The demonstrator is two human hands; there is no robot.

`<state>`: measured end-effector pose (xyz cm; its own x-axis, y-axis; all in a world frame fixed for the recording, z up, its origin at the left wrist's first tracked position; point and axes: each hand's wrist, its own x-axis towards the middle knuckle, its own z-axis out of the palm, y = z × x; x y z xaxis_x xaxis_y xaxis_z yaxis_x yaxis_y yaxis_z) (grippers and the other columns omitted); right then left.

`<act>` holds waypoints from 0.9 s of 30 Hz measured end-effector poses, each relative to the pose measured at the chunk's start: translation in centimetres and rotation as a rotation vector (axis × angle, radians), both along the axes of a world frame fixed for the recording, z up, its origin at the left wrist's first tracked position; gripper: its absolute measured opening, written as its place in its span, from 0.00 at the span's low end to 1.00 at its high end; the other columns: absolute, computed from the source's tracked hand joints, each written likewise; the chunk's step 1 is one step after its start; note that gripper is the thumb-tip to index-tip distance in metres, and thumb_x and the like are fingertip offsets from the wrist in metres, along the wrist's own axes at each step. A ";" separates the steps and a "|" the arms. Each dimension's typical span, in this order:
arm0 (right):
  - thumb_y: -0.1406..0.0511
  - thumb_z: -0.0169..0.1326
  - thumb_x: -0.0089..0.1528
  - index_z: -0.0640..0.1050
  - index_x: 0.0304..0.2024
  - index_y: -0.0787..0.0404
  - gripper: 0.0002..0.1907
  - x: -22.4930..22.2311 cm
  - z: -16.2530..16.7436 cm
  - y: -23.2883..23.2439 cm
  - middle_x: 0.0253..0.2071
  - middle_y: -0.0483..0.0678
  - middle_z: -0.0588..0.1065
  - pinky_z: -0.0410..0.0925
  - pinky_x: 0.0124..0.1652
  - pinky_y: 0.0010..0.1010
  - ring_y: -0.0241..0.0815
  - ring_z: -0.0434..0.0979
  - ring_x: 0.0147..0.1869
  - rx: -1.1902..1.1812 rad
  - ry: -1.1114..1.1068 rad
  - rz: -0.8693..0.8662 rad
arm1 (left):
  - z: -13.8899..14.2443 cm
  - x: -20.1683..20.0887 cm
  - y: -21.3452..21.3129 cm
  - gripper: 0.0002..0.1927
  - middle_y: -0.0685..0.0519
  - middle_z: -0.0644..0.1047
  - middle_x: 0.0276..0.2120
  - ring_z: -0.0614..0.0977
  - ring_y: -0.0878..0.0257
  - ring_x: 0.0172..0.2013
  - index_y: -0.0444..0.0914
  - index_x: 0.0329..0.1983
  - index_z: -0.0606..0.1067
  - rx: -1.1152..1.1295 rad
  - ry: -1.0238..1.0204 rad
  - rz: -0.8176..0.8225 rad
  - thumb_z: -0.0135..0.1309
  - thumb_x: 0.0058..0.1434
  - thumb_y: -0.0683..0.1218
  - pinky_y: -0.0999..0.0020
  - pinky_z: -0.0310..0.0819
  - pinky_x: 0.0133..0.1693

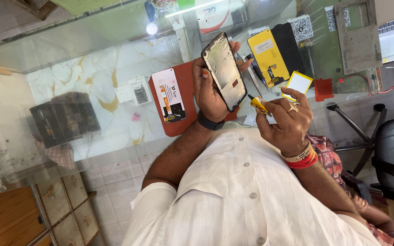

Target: The person applies adhesive to the edges of a smartphone chassis, then places a battery inside and closes the device. They handle the phone, adhesive tube, and battery, and use a small tool to assist with alignment.

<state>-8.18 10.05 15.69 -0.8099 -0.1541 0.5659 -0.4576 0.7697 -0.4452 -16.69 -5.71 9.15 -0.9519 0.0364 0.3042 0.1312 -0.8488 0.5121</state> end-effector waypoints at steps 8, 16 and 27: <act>0.74 0.64 0.57 0.80 0.34 0.65 0.06 0.8 0.6 0.2 0.31 0.48 0.79 0.73 0.61 0.48 0.43 0.81 0.36 -0.215 -0.123 0.080 | -0.5 -0.5 -0.6 0.21 0.38 0.68 0.66 0.68 0.44 0.70 0.39 0.66 0.63 0.147 -0.004 -0.034 0.43 0.80 0.56 0.35 0.70 0.63; 0.78 0.57 0.66 0.78 0.49 0.74 0.09 3.2 -1.2 0.8 0.42 0.53 0.80 0.75 0.48 0.31 0.40 0.82 0.44 -1.017 -0.459 -0.009 | -1.1 -1.0 -4.5 0.31 0.40 0.69 0.68 0.66 0.47 0.74 0.37 0.77 0.63 0.398 -0.143 -0.286 0.37 0.80 0.61 0.35 0.62 0.71; 0.75 0.56 0.75 0.77 0.50 0.76 0.05 2.8 -3.1 -1.1 0.45 0.56 0.80 0.77 0.50 0.34 0.40 0.82 0.46 -1.099 -0.288 -0.046 | -0.5 -1.1 -10.7 0.28 0.37 0.69 0.67 0.66 0.43 0.74 0.38 0.75 0.65 0.394 -0.021 -0.311 0.37 0.80 0.58 0.32 0.60 0.72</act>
